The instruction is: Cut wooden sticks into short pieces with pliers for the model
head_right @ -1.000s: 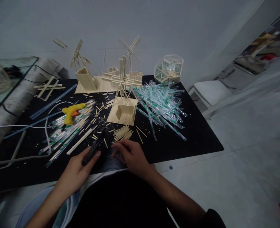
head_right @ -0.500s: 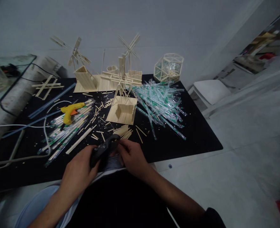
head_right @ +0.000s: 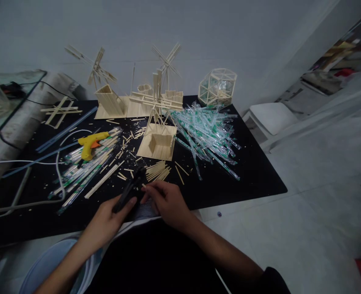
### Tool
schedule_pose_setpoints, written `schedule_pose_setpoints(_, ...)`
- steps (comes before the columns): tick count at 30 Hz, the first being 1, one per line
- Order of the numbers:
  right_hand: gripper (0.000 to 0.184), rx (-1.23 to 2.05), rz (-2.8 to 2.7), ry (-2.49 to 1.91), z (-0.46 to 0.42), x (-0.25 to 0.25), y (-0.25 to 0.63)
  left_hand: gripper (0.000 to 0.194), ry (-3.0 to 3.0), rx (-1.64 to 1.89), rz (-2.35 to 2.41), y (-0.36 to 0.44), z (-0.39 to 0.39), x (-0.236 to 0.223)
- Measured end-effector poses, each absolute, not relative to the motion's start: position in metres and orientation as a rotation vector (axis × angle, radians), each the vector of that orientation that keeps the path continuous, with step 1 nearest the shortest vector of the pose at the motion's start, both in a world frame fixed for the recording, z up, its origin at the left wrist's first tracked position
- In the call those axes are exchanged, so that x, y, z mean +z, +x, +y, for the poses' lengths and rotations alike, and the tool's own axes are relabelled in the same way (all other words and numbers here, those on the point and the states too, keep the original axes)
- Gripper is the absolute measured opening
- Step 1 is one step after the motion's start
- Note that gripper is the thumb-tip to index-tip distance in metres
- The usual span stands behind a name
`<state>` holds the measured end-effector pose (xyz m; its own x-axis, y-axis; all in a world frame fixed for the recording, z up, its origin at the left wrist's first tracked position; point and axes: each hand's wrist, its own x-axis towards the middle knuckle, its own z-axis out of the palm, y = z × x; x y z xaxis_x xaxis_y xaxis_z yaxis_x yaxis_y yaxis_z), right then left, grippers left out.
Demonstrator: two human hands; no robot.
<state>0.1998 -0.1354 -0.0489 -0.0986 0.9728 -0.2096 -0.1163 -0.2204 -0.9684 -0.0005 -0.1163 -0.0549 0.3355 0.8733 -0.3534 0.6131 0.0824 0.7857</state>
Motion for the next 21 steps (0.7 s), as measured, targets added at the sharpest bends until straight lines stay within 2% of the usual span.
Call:
schedule_pose_setpoints(2, 0.031, 1.511, -1.031, -1.204, -0.135, -0.049, 0.199, 0.045, 1.312, 0.393, 1.257, -0.001, -0.115, -0.051)
schedule_pose_setpoints(5, 0.031, 1.518, -1.006, -1.145, -0.135, -0.053, 0.199, 0.052, 1.111, 0.526, 1.237, -0.003, -0.114, -0.050)
schedule_pose_setpoints(8, 0.031, 1.525, -0.998, -1.089, -0.135, -0.056, 0.197, 0.049, 1.096, 0.634, 1.346, -0.006, -0.112, -0.055)
schedule_pose_setpoints(12, 0.023, 1.540, -1.008, -1.087, -0.135, -0.056, 0.196, 0.041, 1.231, 0.667, 1.471, -0.008, -0.107, -0.060)
schedule_pose_setpoints(16, 0.024, 1.544, -0.956, -1.078, -0.134, -0.059, 0.196, 0.036, 1.429, 0.634, 1.444, -0.005, -0.107, -0.058)
schedule_pose_setpoints(21, 0.029, 1.499, -0.827, -1.035, -0.131, -0.063, 0.197, 0.035, 1.386, 0.546, 1.302, 0.008, -0.119, -0.054)
